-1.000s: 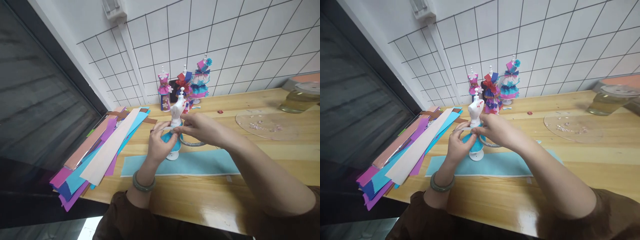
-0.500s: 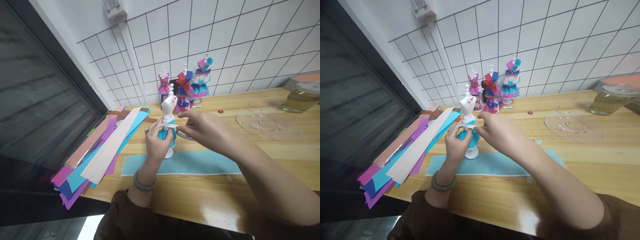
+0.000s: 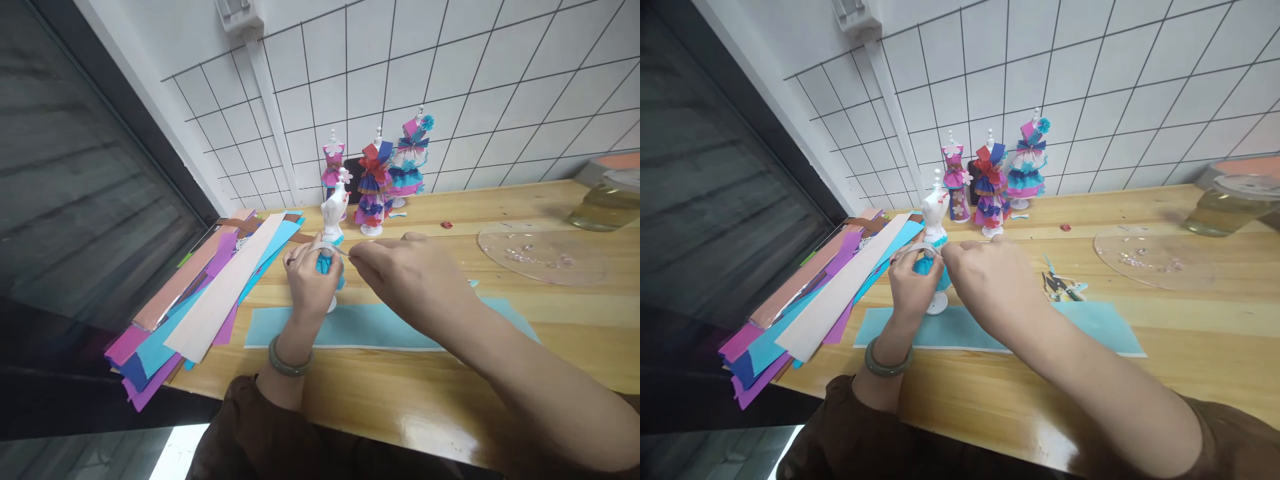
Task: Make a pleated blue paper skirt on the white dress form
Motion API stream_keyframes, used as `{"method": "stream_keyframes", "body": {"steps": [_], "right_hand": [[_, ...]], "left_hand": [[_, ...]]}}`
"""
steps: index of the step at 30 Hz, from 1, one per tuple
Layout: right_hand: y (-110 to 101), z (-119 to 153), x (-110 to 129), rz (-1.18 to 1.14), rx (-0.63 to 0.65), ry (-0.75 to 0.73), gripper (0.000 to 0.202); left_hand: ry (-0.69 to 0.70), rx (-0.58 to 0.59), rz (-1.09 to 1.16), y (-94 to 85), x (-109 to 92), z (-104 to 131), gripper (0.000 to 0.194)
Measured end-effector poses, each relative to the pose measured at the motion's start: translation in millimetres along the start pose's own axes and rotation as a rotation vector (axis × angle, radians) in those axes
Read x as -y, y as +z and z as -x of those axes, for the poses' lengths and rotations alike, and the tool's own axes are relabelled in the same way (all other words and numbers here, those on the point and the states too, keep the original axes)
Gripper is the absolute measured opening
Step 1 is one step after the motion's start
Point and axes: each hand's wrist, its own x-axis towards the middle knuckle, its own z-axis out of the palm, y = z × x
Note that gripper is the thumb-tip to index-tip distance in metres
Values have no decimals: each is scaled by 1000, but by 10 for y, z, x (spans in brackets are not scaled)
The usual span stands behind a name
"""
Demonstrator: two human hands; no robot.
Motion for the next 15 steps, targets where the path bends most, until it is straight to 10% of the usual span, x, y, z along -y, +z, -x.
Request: {"method": "stream_keyframes", "body": {"steps": [15], "right_hand": [[199, -113, -240, -238, -46, 215, 25]], "left_hand": [[-243, 51, 330, -18, -10, 4, 20]]}}
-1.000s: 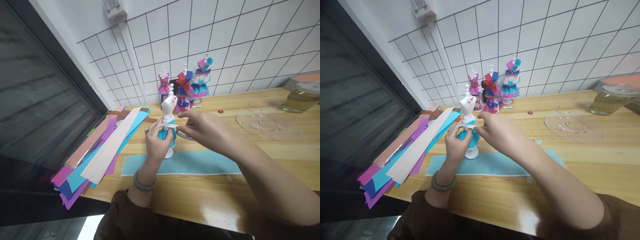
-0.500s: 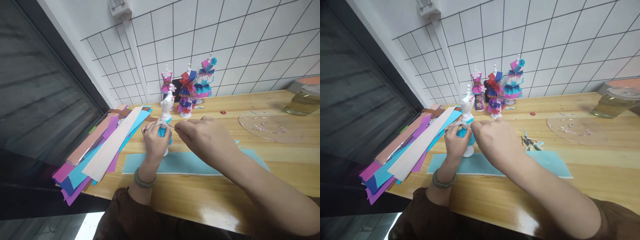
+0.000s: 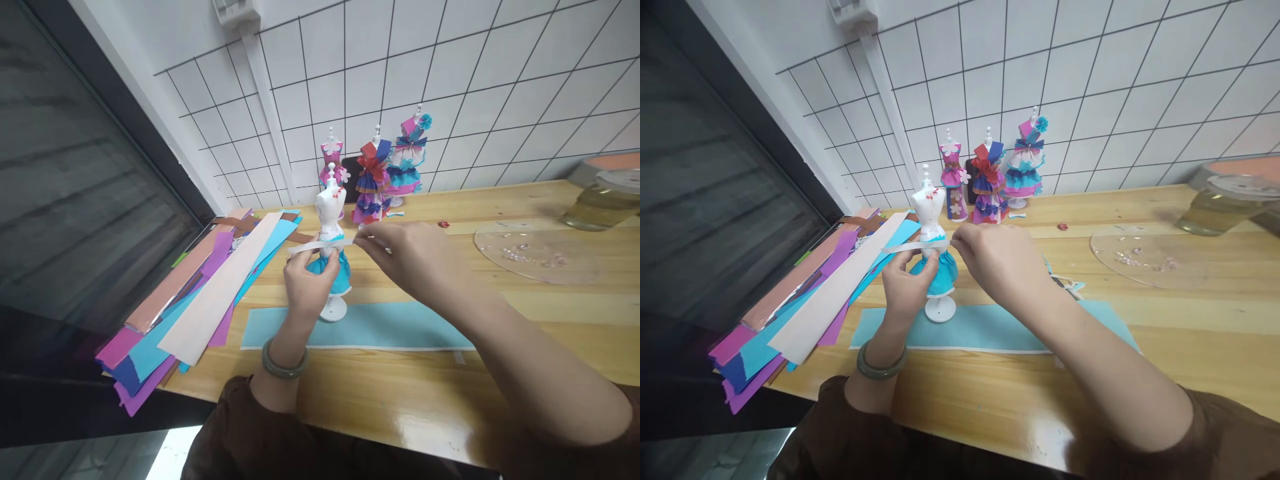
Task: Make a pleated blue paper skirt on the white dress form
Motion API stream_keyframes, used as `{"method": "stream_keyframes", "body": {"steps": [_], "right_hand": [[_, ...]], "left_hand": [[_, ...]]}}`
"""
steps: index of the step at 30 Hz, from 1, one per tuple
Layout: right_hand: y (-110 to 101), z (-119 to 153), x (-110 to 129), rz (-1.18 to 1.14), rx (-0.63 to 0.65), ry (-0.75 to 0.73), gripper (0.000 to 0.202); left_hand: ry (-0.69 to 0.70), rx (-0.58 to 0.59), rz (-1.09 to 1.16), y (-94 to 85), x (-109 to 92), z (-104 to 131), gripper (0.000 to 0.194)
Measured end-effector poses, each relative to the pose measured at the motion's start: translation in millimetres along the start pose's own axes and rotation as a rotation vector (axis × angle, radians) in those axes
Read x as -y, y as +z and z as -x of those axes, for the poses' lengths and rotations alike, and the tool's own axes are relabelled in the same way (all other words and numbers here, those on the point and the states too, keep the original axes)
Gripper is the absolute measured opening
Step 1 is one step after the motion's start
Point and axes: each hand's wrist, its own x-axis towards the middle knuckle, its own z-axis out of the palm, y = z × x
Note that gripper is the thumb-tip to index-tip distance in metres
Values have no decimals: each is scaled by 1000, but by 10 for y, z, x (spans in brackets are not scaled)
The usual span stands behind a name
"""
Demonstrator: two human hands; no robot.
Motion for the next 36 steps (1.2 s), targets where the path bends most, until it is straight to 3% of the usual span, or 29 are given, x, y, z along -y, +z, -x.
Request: {"method": "stream_keyframes", "body": {"steps": [10, 21, 29, 36], "right_hand": [[30, -79, -118, -194, 58, 25, 24], [1, -90, -148, -359, 139, 71, 22], [-42, -103, -187, -416, 235, 74, 33], [-159, -49, -131, -260, 243, 36, 27]], "left_hand": [[-156, 111, 298, -9, -50, 4, 23], [-161, 144, 391, -13, 41, -10, 20], [-138, 175, 416, -16, 56, 12, 20], [-2, 127, 176, -29, 56, 26, 27]]}}
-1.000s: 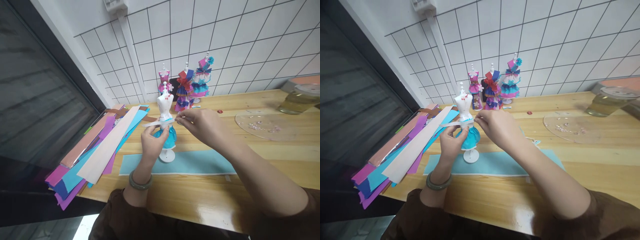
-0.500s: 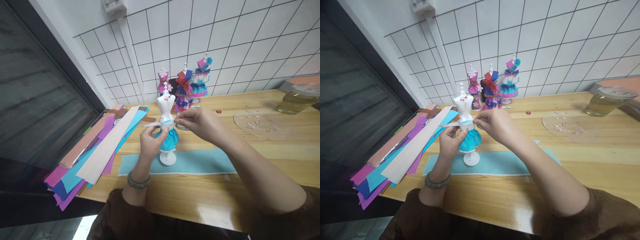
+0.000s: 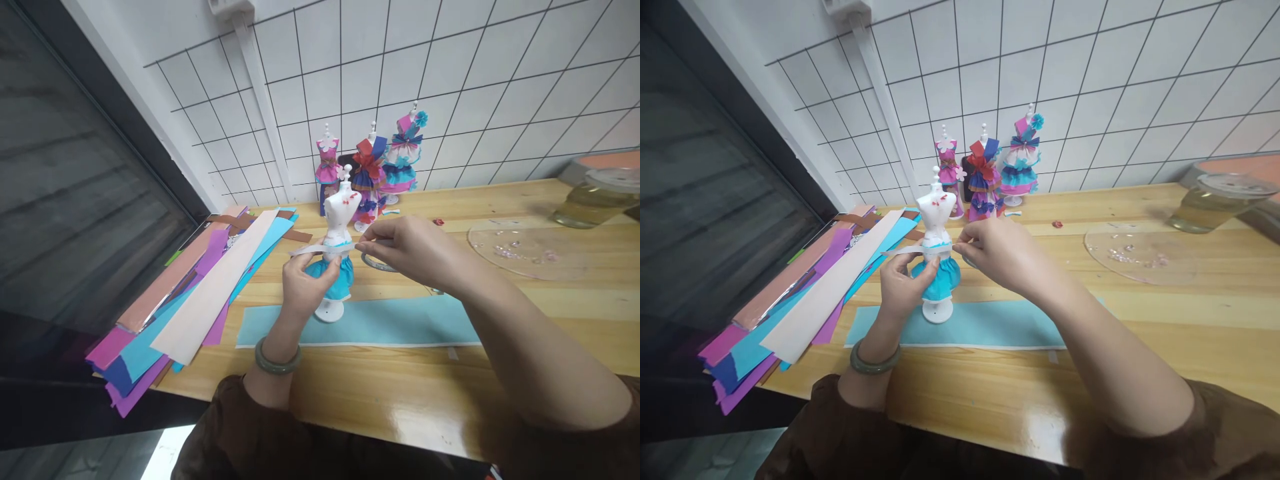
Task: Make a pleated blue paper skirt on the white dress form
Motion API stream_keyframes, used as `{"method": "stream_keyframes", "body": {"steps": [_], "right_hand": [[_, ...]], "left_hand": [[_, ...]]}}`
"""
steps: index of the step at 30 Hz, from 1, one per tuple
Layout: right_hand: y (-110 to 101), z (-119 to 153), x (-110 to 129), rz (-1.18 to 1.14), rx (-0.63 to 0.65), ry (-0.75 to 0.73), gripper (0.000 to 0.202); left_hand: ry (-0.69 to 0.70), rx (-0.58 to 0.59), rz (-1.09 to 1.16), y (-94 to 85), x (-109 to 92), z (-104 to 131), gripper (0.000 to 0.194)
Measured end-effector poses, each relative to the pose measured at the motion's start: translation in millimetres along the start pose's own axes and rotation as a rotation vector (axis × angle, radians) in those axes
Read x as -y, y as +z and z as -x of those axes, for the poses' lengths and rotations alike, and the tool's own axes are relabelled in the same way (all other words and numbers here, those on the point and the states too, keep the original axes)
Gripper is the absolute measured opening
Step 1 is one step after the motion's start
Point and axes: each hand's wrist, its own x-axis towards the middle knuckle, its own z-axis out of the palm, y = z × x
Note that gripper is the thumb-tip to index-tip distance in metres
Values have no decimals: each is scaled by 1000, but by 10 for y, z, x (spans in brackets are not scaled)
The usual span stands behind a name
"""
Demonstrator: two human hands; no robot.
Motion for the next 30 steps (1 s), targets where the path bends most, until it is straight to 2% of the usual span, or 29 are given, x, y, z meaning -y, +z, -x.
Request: {"method": "stream_keyframes", "body": {"steps": [7, 14, 24, 27, 30], "right_hand": [[15, 6, 7, 23, 6, 8, 25], [44, -57, -64, -19, 50, -5, 31], [36, -48, -104, -85, 126, -3, 27], [44, -50, -97, -96, 125, 17, 27], [32, -61, -108, -204, 162, 78, 26]], "left_hand": [[51, -9, -61, -26, 44, -12, 26], [-49, 62, 172, -8, 86, -11, 22], [-158, 203, 286, -72, 108, -28, 22], [-190, 209, 301, -75, 81, -34, 23], [-208, 196, 334, -69, 58, -39, 23]]}}
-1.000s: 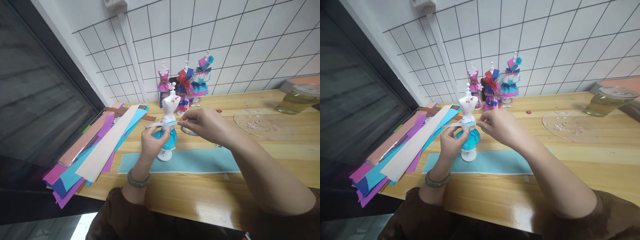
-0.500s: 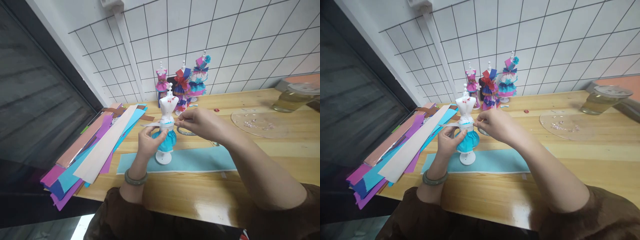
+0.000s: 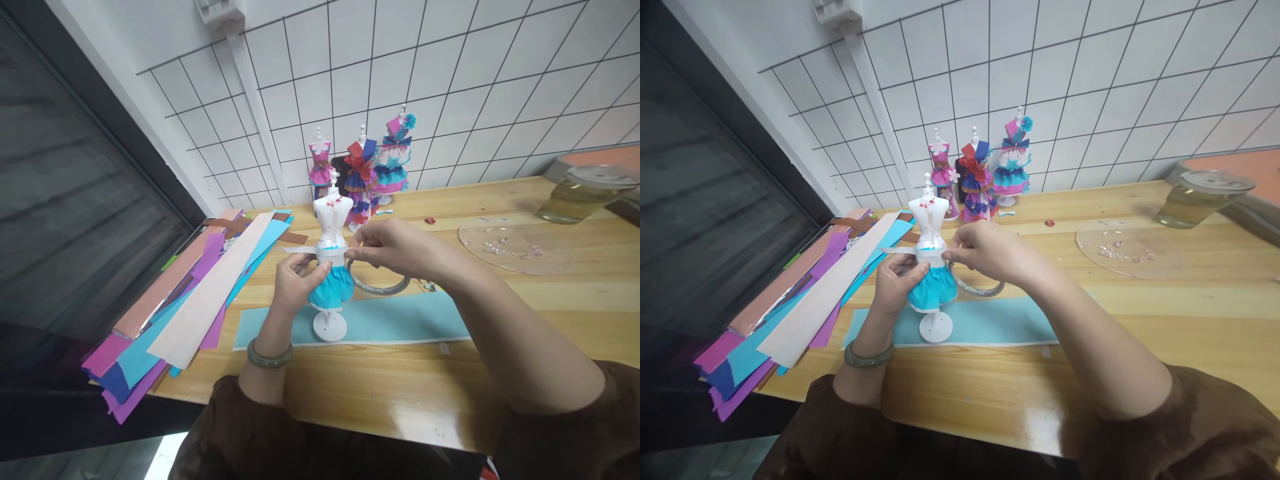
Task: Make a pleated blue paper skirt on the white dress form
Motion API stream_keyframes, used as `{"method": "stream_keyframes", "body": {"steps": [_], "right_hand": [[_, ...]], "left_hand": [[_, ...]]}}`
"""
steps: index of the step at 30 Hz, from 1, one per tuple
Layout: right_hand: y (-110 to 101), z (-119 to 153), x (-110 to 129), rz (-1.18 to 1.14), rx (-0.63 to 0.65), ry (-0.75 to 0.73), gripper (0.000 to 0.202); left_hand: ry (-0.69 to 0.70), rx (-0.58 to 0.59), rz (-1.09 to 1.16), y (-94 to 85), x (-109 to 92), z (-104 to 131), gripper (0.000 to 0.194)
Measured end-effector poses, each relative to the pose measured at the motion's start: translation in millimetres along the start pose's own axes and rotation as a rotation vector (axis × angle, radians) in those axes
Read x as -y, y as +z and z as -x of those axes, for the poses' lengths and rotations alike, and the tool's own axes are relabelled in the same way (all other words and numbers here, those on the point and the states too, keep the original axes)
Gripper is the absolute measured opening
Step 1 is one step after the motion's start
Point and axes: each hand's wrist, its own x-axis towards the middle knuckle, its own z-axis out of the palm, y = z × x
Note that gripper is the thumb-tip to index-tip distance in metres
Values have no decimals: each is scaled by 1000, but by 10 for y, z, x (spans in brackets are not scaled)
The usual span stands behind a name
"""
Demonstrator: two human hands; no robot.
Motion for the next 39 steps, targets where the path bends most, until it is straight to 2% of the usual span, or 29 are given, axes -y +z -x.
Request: {"method": "stream_keyframes", "body": {"steps": [4, 9, 13, 17, 22, 25, 27, 30, 33, 39], "right_hand": [[-56, -22, -49, -149, 102, 50, 37], [-116, -27, -97, -213, 266, -40, 32], [-152, -22, -87, -210, 331, -55, 36], [-163, -36, -95, -212, 321, -26, 41], [-148, -63, -143, -187, 263, 7, 42], [-147, -77, -166, -169, 254, 13, 44], [-149, -81, -171, -154, 249, 13, 44], [-151, -74, -161, -122, 218, 13, 43], [-149, -62, -149, -72, 159, 16, 42], [-112, -82, -168, -54, 143, 12, 45]], "left_hand": [[-41, 18, 67, 6, 12, 6, 25], [-167, 101, 256, 4, 53, 29, 29], [-233, 168, 355, 27, 62, 38, 35], [-230, 203, 396, 43, 56, 26, 37], [-217, 223, 356, -8, 47, -3, 64], [-174, 231, 311, -61, 85, -32, 59], [-140, 194, 302, -83, 126, -55, 48], [-100, 66, 226, -78, 165, -82, 35], [-72, -23, 115, -46, 135, -89, 25], [92, -131, -21, -18, -21, -33, 22]]}}
